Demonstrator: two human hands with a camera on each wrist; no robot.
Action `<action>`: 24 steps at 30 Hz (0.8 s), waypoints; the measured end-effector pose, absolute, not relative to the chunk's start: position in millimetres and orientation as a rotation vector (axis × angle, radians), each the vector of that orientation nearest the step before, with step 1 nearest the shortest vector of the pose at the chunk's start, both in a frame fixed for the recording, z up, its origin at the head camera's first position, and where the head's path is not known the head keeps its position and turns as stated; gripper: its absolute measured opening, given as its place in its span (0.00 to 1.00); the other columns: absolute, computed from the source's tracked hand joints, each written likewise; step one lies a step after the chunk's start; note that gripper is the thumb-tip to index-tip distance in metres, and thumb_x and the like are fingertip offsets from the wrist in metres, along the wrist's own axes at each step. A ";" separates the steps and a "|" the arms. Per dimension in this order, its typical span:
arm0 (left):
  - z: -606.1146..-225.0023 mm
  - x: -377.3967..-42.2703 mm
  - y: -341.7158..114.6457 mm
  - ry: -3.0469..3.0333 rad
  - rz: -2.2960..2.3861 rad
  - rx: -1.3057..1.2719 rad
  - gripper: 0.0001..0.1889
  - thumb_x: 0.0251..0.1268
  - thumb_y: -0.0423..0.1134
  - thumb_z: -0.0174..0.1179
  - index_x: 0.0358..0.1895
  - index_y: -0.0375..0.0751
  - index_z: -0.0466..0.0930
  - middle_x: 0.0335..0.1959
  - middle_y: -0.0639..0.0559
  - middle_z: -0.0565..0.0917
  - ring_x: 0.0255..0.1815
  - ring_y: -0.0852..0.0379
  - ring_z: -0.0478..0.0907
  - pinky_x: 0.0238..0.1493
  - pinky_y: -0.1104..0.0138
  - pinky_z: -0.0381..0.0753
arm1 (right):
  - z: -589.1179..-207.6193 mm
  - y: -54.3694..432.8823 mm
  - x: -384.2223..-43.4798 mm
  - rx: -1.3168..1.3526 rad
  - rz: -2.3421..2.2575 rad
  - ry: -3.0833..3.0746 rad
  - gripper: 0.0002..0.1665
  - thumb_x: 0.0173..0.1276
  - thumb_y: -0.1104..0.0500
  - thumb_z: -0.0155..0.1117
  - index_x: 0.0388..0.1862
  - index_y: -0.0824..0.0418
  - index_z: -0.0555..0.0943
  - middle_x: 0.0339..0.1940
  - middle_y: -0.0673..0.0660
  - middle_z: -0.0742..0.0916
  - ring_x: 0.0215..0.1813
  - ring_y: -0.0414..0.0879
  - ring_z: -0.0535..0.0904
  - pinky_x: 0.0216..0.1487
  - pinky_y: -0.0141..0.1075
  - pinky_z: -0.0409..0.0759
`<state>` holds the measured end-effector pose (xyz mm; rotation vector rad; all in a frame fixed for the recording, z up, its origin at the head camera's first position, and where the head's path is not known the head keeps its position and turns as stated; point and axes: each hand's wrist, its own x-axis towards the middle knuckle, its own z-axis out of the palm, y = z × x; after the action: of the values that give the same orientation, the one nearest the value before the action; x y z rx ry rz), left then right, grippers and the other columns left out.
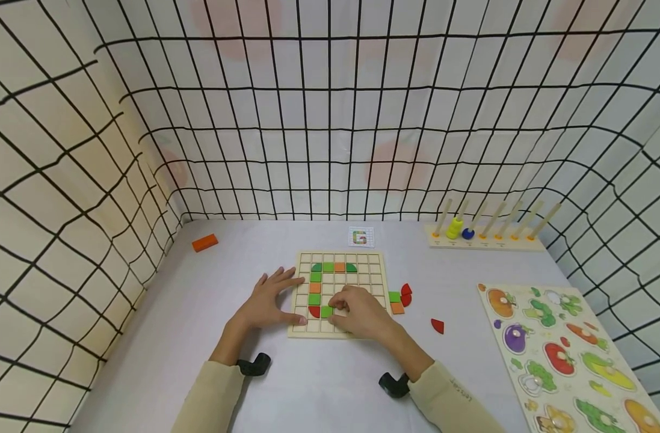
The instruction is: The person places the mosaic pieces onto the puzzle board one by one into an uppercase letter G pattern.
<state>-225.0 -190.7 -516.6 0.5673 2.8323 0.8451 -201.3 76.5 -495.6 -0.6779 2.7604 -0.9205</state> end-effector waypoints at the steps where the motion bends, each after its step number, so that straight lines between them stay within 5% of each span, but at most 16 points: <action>1: -516.3 -225.1 -190.6 2.834 0.843 0.568 0.49 0.44 0.66 0.76 0.74 0.57 0.73 0.83 0.50 0.61 0.87 0.44 0.47 0.84 0.39 0.39 | -495.6 76.4 -201.4 -0.676 -0.919 2.762 0.14 0.64 0.52 0.76 0.46 0.55 0.90 0.35 0.44 0.84 0.38 0.40 0.76 0.43 0.33 0.78; 24: -519.3 -225.7 -192.1 2.831 0.839 0.586 0.50 0.45 0.67 0.76 0.75 0.57 0.71 0.84 0.50 0.60 0.87 0.43 0.46 0.84 0.40 0.38 | -486.7 136.9 -210.5 -0.466 -1.182 2.745 0.16 0.65 0.54 0.76 0.49 0.57 0.88 0.36 0.48 0.84 0.38 0.43 0.76 0.36 0.32 0.76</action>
<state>-225.7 -192.1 -519.3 0.5857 2.8306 0.8385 -210.5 136.9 -486.7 -0.4662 2.7450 -1.1822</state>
